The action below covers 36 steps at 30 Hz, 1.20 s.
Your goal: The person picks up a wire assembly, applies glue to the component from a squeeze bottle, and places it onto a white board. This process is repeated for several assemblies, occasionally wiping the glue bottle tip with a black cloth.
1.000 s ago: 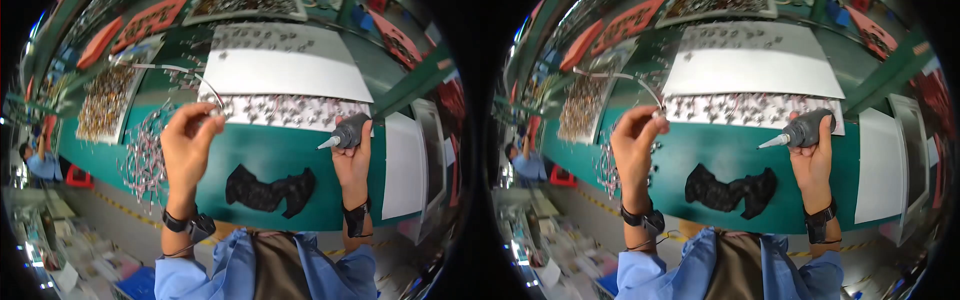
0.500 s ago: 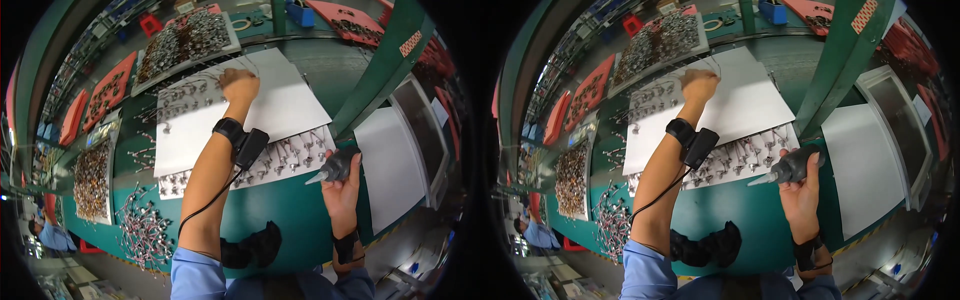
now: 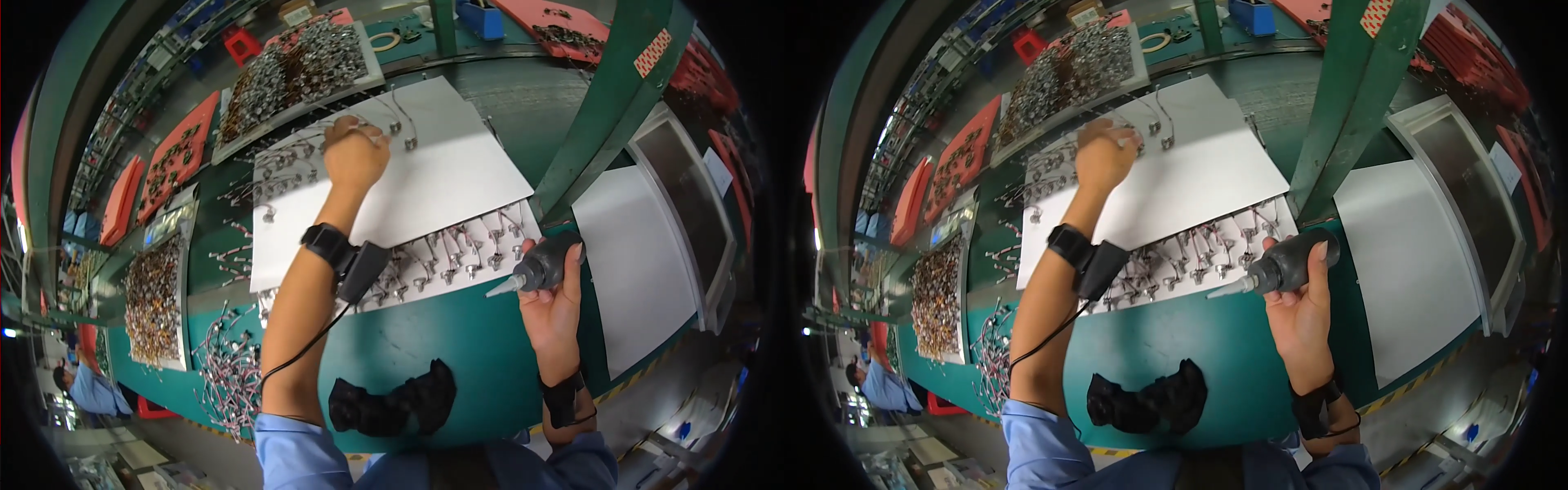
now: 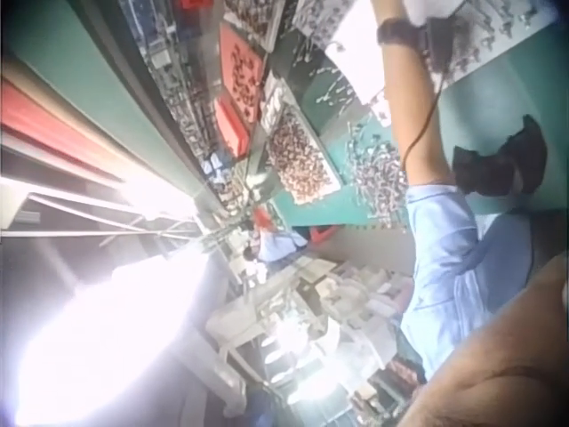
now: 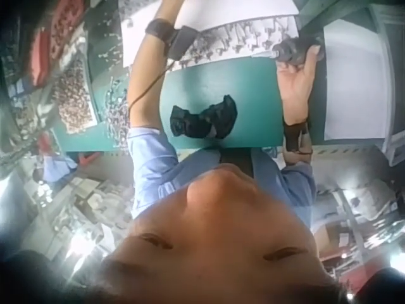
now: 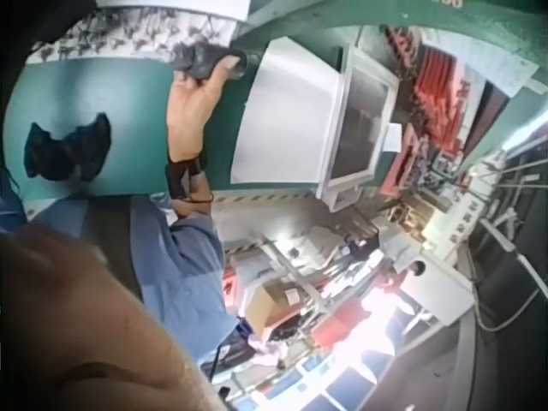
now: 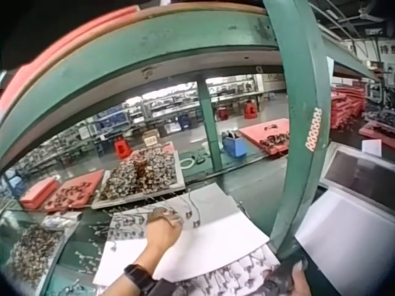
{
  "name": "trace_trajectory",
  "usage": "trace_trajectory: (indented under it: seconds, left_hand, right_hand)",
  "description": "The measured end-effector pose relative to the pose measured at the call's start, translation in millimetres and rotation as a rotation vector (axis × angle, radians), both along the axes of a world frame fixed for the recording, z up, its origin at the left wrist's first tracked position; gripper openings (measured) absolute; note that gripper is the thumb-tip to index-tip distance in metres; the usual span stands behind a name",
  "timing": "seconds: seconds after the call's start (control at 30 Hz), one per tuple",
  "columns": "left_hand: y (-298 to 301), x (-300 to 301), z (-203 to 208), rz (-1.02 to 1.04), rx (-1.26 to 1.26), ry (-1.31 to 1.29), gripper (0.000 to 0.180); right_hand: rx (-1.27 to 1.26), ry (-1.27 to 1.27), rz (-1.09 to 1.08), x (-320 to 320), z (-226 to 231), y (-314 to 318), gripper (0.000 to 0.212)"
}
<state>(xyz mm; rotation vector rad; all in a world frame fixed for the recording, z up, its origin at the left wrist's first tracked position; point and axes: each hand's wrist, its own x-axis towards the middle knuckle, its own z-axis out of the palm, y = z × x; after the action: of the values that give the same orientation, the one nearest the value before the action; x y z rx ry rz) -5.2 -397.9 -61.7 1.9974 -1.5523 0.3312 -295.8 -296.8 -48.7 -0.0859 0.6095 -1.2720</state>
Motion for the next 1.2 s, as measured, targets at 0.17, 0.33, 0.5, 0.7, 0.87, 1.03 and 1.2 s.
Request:
trace_trajectory:
  seconds: [0.17, 0.33, 0.5, 0.7, 0.87, 1.03, 1.2]
  left_hand:
    - [121.7, 13.1, 50.3, -0.023, -0.021, 0.13, 0.017]
    - [309.1, 14.0, 42.0, 0.232, -0.081, 0.495, 0.014]
    - [448.3, -0.9, -21.8, 0.541, -0.186, 0.528, 0.013]
    - [445.3, -34.0, -37.3, 0.711, -0.13, 0.275, 0.017]
    - [414.9, -25.6, -42.1, 0.83, 0.001, 0.036, 0.025]
    - [404.3, -21.7, -44.7, 0.843, -0.035, 0.058, 0.023]
    - [410.4, -11.8, -33.2, 0.732, -0.291, 0.331, 0.021]
  right_hand:
    - [-0.144, 0.016, 0.015, -2.8, -16.3, -4.9, 0.036]
    - [-0.32, 0.013, 0.114, 2.3, -4.9, 5.5, 0.035]
    - [-0.321, 0.073, 0.216, 37.0, -1.6, 30.7, 0.032]
    - [-0.376, 0.139, 0.346, 82.5, 14.3, 71.8, 0.037]
    - [-0.366, 0.1, 0.426, 96.9, 7.0, 84.0, 0.036]
    - [-0.274, 0.162, 0.355, 90.7, -4.0, 78.7, 0.034]
    - [-0.255, 0.147, 0.329, 83.5, -4.2, 69.0, 0.033]
